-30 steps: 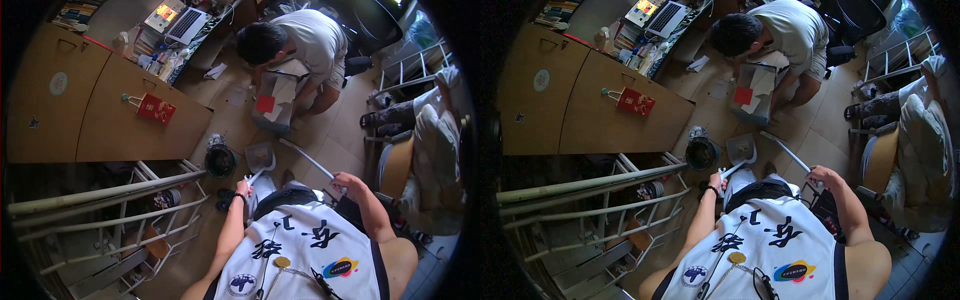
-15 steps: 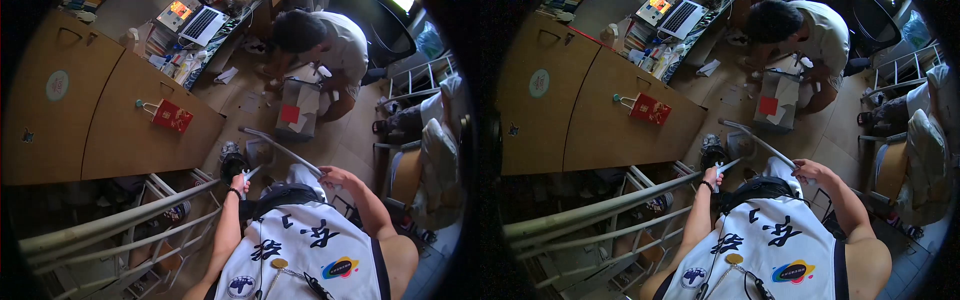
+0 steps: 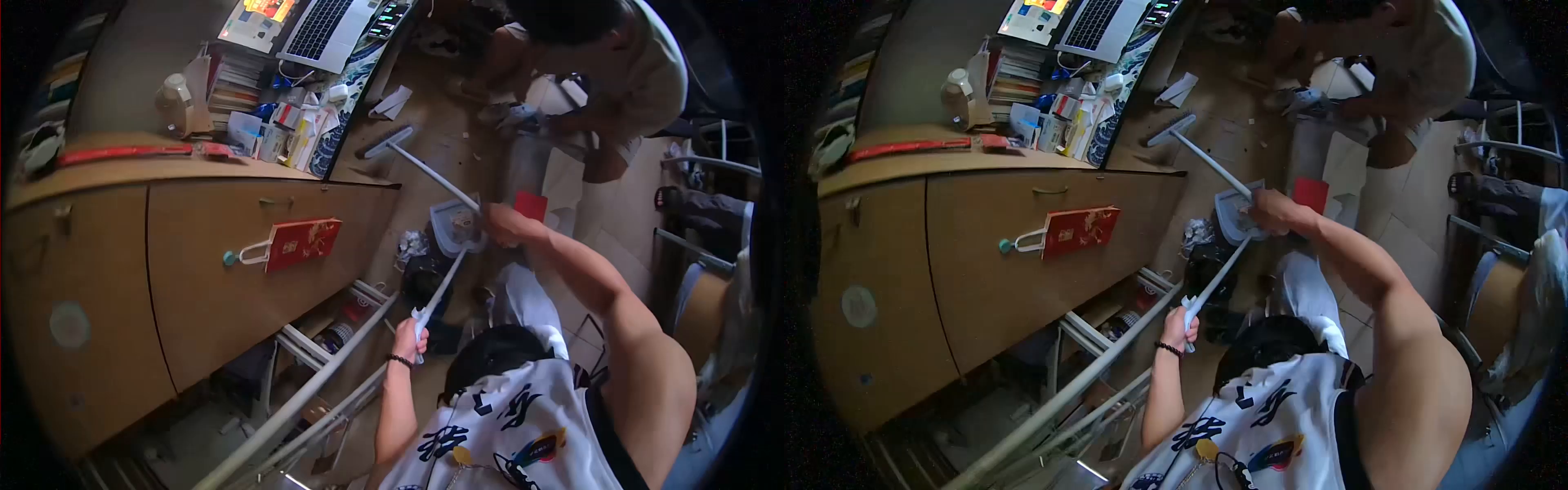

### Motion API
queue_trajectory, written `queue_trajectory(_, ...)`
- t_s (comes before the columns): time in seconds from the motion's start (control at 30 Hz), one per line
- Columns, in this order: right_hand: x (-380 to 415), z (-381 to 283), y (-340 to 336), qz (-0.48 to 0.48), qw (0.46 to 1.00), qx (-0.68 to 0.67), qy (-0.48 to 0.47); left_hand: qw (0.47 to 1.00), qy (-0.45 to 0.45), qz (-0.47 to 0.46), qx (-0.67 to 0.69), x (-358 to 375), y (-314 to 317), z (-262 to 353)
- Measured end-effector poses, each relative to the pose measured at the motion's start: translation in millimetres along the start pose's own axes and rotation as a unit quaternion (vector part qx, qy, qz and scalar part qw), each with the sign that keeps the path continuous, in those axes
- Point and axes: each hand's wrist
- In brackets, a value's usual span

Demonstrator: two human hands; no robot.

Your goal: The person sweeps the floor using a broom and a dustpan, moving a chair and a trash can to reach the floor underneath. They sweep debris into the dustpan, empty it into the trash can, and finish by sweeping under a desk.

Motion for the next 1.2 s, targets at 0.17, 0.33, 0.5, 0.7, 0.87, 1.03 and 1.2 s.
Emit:
queue_trajectory(0.17,-227,-15,-28,0.129,0.975,0.124,-0.133,0.997,-0.042,0.058,0.017,-2,39,45)
queue_trajectory(0.33,-408,-85,-41,0.059,0.986,0.093,-0.129,0.992,-0.062,0.078,0.076,-11,41,44)
queue_trajectory(0.5,-566,-125,0,0.101,0.947,0.177,-0.249,0.978,-0.087,0.172,0.074,-26,60,54)
queue_trajectory(0.7,-582,-111,8,0.136,0.952,0.224,-0.156,0.973,-0.091,0.176,0.119,-34,68,71)
queue_trajectory(0.87,-419,-32,-18,0.062,0.97,0.23,-0.043,0.976,-0.09,0.157,0.12,-38,73,89)
queue_trajectory(1.03,-213,27,-27,0.002,0.971,0.226,0.082,0.985,-0.072,0.081,0.131,-36,40,72)
queue_trajectory(1.2,-202,-4,-44,0.074,0.981,0.167,0.057,0.98,-0.074,0.068,0.173,-37,35,57)
Point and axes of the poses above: each hand's wrist, its own x-axis away from the middle knuckle, its own y-axis out of the palm, z = x × y, and after that the axes turned 12 degrees about x, right-handed
